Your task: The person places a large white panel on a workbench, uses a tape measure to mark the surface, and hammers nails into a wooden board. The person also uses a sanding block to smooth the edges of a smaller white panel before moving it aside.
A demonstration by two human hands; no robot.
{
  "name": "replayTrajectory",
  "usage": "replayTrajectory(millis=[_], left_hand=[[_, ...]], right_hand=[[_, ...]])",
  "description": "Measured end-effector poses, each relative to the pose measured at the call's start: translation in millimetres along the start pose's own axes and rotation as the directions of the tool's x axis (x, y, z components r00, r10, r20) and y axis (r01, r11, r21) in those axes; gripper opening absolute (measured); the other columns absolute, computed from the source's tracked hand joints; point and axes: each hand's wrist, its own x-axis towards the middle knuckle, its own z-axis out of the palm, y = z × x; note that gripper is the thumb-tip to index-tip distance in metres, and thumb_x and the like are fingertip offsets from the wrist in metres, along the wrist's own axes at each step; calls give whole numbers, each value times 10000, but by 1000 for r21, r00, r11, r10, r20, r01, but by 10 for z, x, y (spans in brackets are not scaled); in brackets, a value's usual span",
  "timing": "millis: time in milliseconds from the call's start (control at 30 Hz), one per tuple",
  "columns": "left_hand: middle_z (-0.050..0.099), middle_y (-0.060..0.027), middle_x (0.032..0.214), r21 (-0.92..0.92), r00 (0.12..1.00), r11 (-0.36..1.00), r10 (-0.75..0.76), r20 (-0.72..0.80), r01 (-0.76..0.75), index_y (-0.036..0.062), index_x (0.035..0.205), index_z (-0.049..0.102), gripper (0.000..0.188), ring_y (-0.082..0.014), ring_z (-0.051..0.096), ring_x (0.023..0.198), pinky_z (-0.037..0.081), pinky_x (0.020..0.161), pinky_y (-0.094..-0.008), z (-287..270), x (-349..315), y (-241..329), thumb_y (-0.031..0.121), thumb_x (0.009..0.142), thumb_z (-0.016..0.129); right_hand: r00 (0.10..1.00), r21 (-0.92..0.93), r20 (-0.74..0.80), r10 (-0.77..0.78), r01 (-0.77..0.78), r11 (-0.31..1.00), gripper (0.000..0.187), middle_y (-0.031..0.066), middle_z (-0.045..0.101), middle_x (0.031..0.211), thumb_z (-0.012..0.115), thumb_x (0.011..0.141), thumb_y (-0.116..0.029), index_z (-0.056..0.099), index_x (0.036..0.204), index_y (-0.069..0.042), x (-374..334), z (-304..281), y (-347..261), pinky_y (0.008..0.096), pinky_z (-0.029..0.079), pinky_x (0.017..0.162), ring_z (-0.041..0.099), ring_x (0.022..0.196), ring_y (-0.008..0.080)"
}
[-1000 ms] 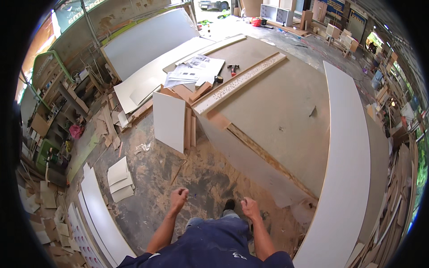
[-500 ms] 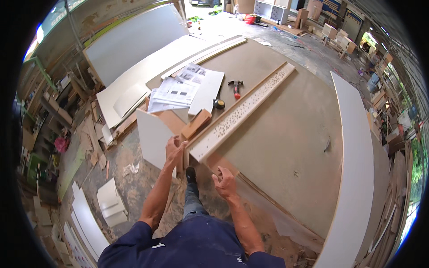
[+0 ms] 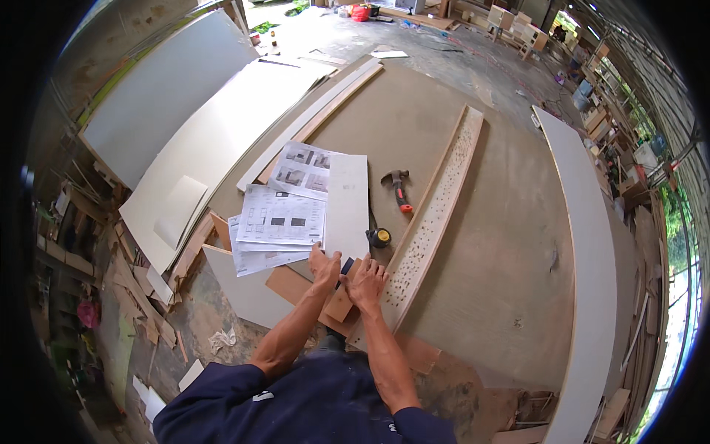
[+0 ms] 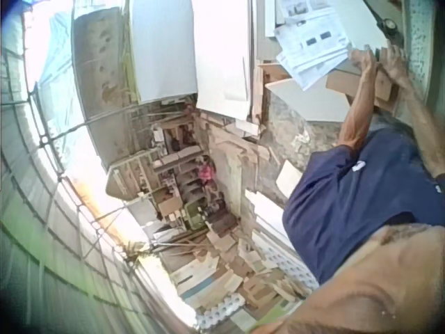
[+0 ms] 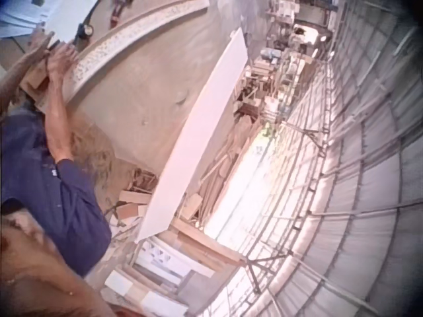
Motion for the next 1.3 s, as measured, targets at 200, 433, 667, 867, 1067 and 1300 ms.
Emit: replayTrajectory(millis=[200, 433, 667, 867, 1067, 1300], left_hand=[[595, -252, 1185, -41, 966, 965, -257, 26, 258, -41, 1202, 583, 553, -353, 573, 1126, 446, 969, -429, -29, 163, 209, 250, 765, 758], [598, -205, 980, -101, 995, 991, -88, -35, 85, -56, 959, 664, 416, -360, 599, 933, 466, 857, -454, -288, 558, 213, 352, 967, 584], [638, -195, 861, -205, 997, 978, 15, -70, -29, -80, 879, 658, 454, -294, 610, 780, 476, 730, -437, -937, 1354, 50, 364, 956, 599], [617, -228, 998, 23, 944, 971, 238, -227, -239, -67, 920, 674, 465, -352, 598, 915, 450, 836, -457, -1460, 2276, -234, 386, 959, 575], [629, -221, 1009, 309, 949, 918, 295, -110, -249, -34, 1026, 670, 325, -362, 592, 939, 451, 873, -449, -1589, 2578, -491, 271, 950, 585], [586, -198, 1111, 286, 807, 900, 425, -409, -329, -7, 1150, 631, 331, -353, 518, 1105, 407, 964, -464, -1671, 2332, -370, 148, 857, 637]], right_hand=[[986, 281, 10, 164, -160, 946, 1170, 213, 556, 1201, 938, 468, -484, 429, 1384, 36, 206, 8, 46, 469, 413, 997, 542, 1124, 362], [992, 571, -90, 86, -19, 821, 1053, 178, 555, 1164, 975, 460, -381, 514, 1300, 55, 244, 4, -325, 398, 473, 969, 562, 1104, 322], [980, 660, -199, 5, 130, 740, 918, 167, 550, 1133, 961, 509, -284, 536, 1262, 25, 620, 277, -1038, 409, 480, 939, 564, 1072, 338], [956, 637, -234, -178, 289, 715, 587, 193, 592, 1038, 873, 669, -200, 593, 1125, 41, 1124, 717, -1584, 435, 479, 896, 585, 992, 366], [948, 522, -220, -231, 314, 793, 489, 237, 584, 1149, 772, 777, -211, 586, 1138, 60, 1301, 853, -1296, 425, 467, 950, 569, 1058, 397], [874, -46, -471, 118, -158, 986, 533, 192, 536, 1254, 739, 775, -328, 598, 1167, 5, 1042, 31, -406, 467, 378, 1029, 489, 1179, 345]])
